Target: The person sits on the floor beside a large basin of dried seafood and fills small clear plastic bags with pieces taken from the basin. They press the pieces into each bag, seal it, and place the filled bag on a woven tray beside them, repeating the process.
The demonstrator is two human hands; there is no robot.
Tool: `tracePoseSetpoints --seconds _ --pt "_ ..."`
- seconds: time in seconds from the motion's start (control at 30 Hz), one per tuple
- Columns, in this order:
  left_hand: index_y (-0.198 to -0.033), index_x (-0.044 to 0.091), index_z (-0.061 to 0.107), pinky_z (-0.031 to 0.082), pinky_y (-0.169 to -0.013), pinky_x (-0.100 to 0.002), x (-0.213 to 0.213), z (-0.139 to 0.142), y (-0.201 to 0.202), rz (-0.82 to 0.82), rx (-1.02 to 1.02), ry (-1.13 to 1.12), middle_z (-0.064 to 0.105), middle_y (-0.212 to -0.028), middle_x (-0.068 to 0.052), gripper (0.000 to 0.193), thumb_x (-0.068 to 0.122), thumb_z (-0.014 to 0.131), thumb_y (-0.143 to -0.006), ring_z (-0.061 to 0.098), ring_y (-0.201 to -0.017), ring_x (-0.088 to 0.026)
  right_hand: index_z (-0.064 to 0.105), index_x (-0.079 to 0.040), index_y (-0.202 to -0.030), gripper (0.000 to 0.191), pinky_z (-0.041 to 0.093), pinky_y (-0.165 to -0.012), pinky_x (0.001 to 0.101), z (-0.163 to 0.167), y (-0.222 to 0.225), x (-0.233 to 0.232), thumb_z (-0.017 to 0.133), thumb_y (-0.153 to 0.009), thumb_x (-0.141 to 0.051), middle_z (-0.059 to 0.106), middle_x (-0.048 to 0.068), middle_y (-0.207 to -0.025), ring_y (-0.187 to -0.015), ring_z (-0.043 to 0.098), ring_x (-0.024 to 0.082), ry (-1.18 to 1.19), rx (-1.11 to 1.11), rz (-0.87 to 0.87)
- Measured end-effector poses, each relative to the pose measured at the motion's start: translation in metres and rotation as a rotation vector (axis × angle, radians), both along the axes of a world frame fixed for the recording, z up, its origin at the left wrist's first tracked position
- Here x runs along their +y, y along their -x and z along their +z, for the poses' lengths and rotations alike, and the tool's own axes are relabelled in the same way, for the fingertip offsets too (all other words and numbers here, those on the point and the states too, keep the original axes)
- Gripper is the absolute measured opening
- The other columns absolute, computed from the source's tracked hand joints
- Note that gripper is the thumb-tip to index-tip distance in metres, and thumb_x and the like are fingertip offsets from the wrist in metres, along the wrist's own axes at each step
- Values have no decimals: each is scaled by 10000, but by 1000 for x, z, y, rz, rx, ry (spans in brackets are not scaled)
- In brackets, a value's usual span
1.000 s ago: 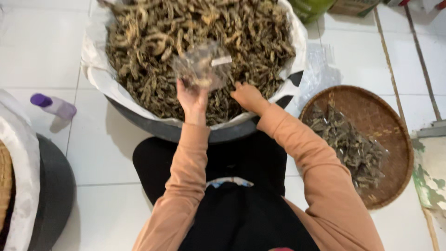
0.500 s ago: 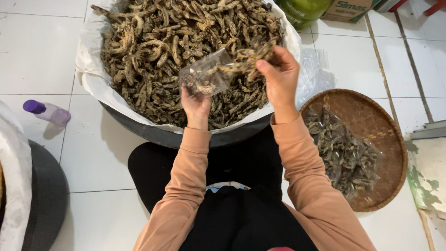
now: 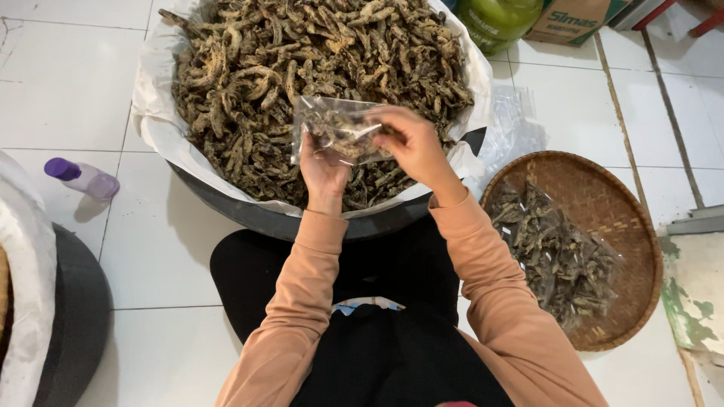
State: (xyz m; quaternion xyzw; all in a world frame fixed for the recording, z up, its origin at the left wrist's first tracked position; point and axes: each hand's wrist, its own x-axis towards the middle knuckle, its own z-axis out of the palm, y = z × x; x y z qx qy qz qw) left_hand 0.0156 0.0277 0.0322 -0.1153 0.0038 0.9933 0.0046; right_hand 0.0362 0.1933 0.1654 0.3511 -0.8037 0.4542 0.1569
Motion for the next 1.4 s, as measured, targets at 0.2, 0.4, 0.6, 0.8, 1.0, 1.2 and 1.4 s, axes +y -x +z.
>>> tracePoseSetpoints --seconds 0.2,0.4,0.6,0.8,1.0,1.2,1.4 --pt "-1412 136 481 467 -1081 -585 -9 -10 2 -27 -149 172 543 -1371 -155 478 407 429 -1023 526 -1293 -338 725 -8 -1194 310 590 -701 287 4 -11 1 772 -888 4 722 126 -1170 -896 729 237 -86 -136 -31" --pt "-1404 107 491 474 -1088 -589 -16 -9 8 -43 -13 -61 561 -1369 -170 467 382 492 -1026 533 -1296 -347 743 -63 -1136 182 641 -769 310 -2 -19 2 770 -969 5 749 100 -1096 -930 767 230 -93 450 -236" --pt "-1341 64 548 486 -1089 -557 1 -5 0 -60 36 68 628 -1291 -159 427 369 540 -1041 587 -1232 -329 717 -28 -1074 128 589 -673 323 -9 -15 -14 759 -958 -65 763 124 -1030 -832 753 226 -16 234 -331" --pt "-1358 51 547 533 -1079 -499 4 -1 -2 -24 117 -41 615 -1315 -136 457 394 534 -1057 592 -1240 -291 724 -15 -1168 267 559 -613 321 -1 -12 -21 758 -943 -157 765 161 -1033 -692 741 239 -205 -144 -218" --pt "-1455 75 502 521 -1108 -497 5 2 -9 5 69 59 581 -1369 -124 530 446 515 -1078 562 -1302 -297 700 -85 -1307 367 542 -644 325 -12 0 -15 601 -962 -8 615 143 -1381 -719 697 283 -330 -271 -32" --pt "-1419 92 487 505 -1080 -576 -25 -8 7 51 90 -118 578 -1369 -168 536 431 511 -1005 555 -1299 -358 731 -110 -1278 282 681 -960 359 -19 53 58 533 -1102 -12 702 140 -1338 -1149 725 286 362 -362 135" --pt "-1434 59 519 516 -1105 -520 -18 -35 20 42 122 -90 594 -1414 -130 455 333 597 -1080 611 -1257 -328 759 -53 -1081 630 548 -862 534 -102 82 75 883 -469 -136 694 240 -1179 -1053 637 445 -818 169 -410"
